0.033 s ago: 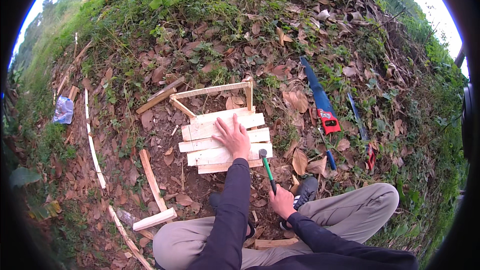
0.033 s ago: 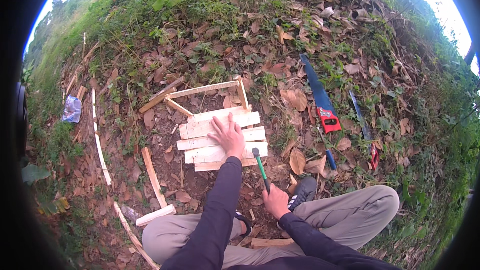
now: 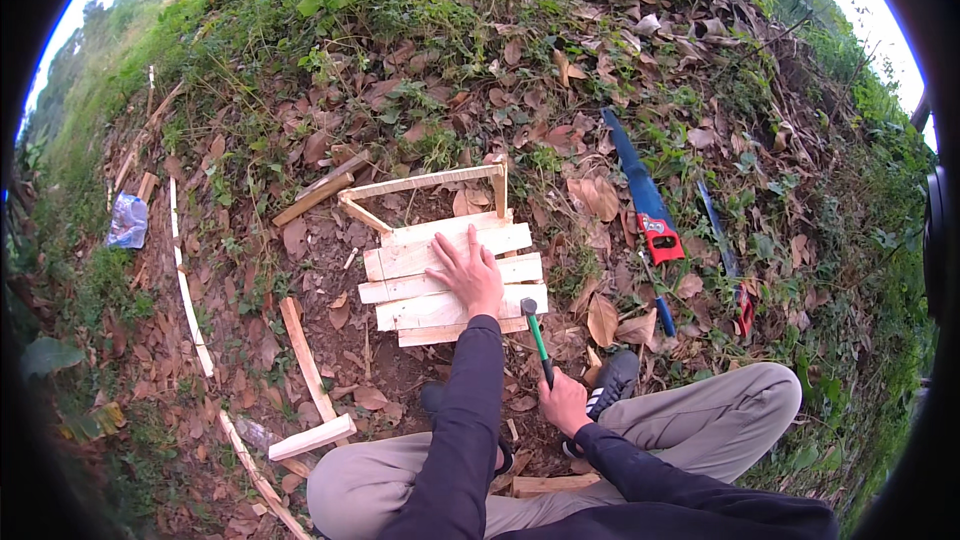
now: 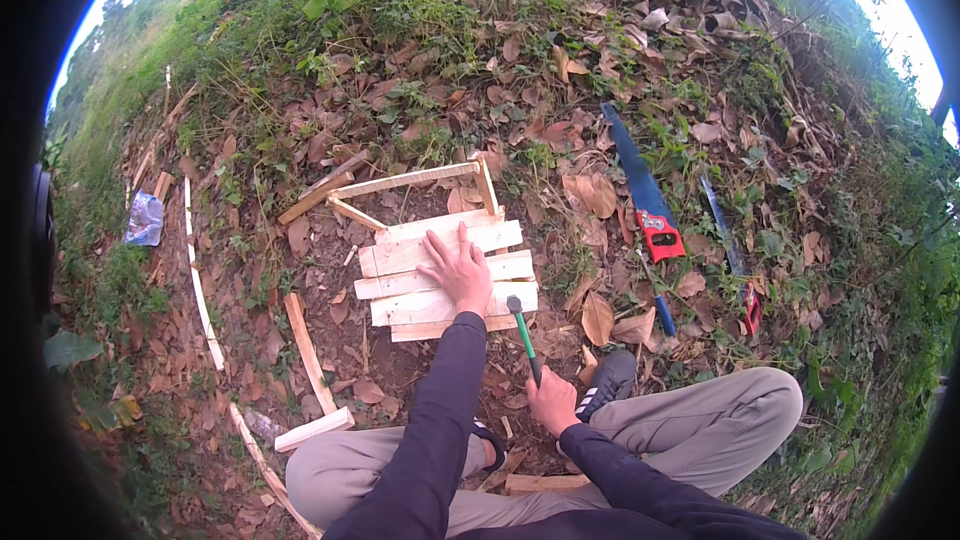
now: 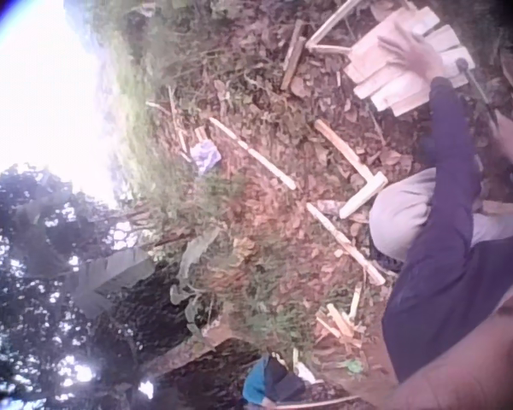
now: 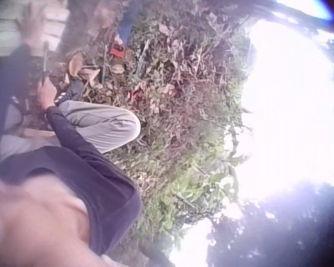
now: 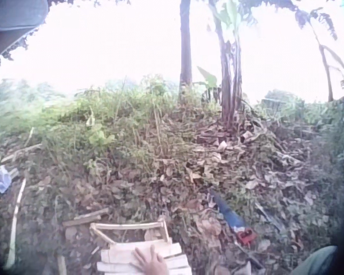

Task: The person sits on the ground and uses a hammer to drive nails into wooden planks, securing them to a frame. They repeatedly position the planks and strike the nails to assemble a small wooden structure.

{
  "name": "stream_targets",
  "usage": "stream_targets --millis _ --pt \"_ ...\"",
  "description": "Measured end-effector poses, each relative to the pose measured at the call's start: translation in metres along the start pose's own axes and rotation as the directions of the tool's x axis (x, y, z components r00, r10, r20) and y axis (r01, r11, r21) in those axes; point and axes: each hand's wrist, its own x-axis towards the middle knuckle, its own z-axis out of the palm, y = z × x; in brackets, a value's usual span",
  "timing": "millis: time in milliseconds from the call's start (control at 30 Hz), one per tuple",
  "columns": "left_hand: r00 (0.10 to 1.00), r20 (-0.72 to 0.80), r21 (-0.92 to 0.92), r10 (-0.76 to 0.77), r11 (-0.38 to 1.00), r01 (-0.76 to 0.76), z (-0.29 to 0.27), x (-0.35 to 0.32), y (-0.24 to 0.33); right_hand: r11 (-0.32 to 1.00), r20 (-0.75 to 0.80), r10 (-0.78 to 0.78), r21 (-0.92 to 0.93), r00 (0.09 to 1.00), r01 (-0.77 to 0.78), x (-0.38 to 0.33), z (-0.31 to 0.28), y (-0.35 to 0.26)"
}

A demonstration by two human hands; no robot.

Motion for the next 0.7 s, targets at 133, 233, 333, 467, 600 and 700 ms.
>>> stream_targets --millis 133,233,333,467,600,700 --pt "0.999 -0.022 0.005 0.03 1.0 -0.03 -0.003 -0.009 0.005 0.992 -0.138 -0.078 0.091 0.987 0.091 0.004 0.049 0.038" --pt "0.998 -0.039 0.012 0.041 0.999 -0.041 0.002 -0.002 0.006 0.995 -0.131 -0.069 0.059 0.989 0.077 0.011 0.053 0.038" --pt "0.999 -0.014 0.018 0.034 0.999 -0.034 0.004 0.002 -0.002 1.0 -0.035 0.007 0.023 0.999 -0.006 0.011 0.012 -0.005" --pt "0.998 -0.05 0.04 0.042 0.998 -0.04 0.007 -0.001 -0.008 0.988 0.19 0.137 -0.091 0.972 -0.122 0.005 -0.057 -0.045" --pt "0.996 -0.055 0.034 0.067 0.997 -0.065 0.003 -0.005 0.005 0.999 0.018 0.034 -0.014 0.999 -0.034 -0.008 0.009 0.016" --pt "0.994 -0.074 0.03 0.078 0.997 -0.076 0.006 -0.012 0.003 0.999 -0.067 -0.042 0.032 0.997 0.044 0.001 0.037 0.037"
